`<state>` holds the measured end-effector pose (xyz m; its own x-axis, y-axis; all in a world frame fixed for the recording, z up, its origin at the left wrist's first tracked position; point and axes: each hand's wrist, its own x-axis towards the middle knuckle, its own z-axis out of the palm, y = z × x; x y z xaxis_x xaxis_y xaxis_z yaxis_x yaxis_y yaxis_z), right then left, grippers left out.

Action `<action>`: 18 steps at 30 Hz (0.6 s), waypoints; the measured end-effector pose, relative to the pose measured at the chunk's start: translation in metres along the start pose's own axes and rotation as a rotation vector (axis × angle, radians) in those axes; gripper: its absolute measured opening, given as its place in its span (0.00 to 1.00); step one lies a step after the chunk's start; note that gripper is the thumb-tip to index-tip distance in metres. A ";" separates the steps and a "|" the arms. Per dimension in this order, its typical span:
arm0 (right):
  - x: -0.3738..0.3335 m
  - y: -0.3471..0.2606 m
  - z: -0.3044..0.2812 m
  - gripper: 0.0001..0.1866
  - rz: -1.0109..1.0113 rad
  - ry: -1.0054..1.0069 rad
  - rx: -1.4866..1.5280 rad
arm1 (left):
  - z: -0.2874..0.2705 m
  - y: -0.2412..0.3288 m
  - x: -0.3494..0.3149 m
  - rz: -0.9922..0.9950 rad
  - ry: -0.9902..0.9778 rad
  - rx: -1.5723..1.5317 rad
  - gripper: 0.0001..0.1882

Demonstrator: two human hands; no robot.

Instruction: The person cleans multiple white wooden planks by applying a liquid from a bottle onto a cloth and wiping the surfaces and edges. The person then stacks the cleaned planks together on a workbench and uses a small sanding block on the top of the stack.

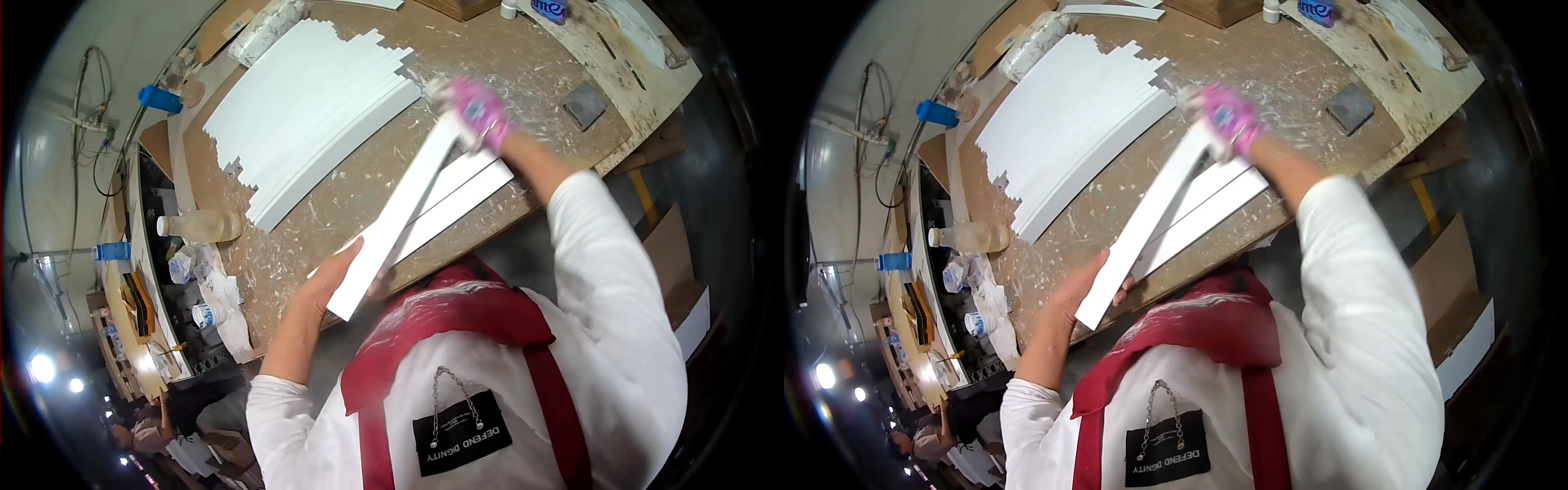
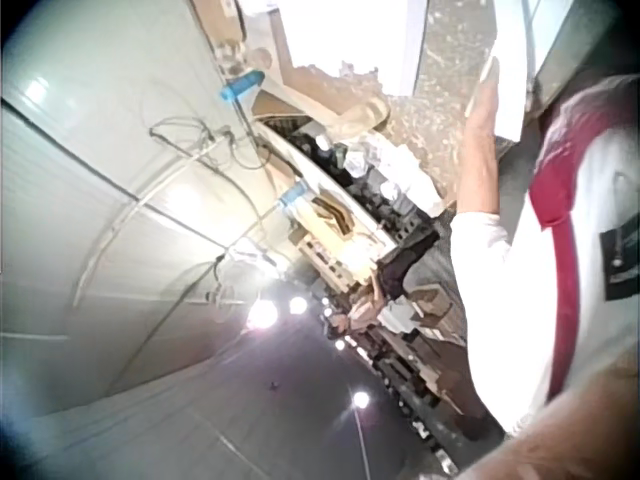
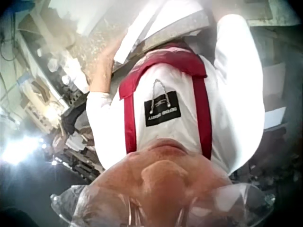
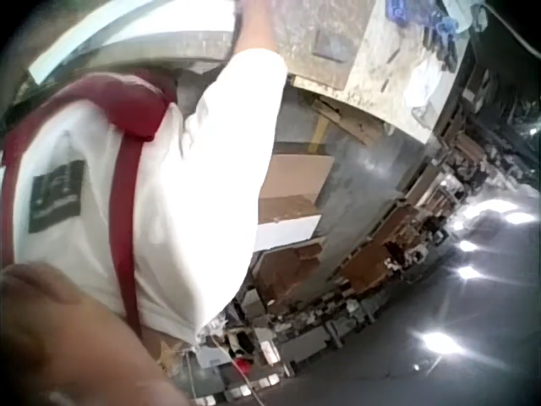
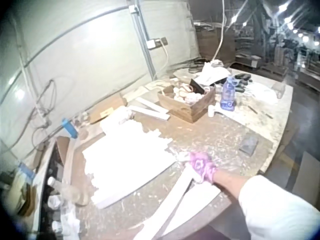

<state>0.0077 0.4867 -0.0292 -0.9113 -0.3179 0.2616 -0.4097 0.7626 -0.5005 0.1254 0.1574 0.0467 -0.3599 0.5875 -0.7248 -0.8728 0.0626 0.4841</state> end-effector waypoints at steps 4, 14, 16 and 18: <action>0.026 0.071 -0.049 0.12 0.223 -0.168 -0.324 | 0.002 0.000 0.009 -0.020 0.065 0.076 0.25; 0.020 0.064 -0.024 0.15 0.190 -0.036 -0.176 | -0.023 0.003 0.011 -0.030 -0.061 -0.064 0.25; 0.016 0.101 -0.048 0.16 0.412 0.025 -0.294 | -0.025 0.004 0.010 0.009 -0.056 -0.126 0.29; 0.011 0.119 -0.049 0.16 0.323 0.239 -0.377 | -0.022 0.008 -0.002 0.019 -0.085 -0.169 0.29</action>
<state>-0.0488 0.6017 -0.0450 -0.9356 0.0694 0.3461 -0.0277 0.9630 -0.2681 0.1119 0.1389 0.0415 -0.3542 0.6538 -0.6686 -0.9116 -0.0819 0.4028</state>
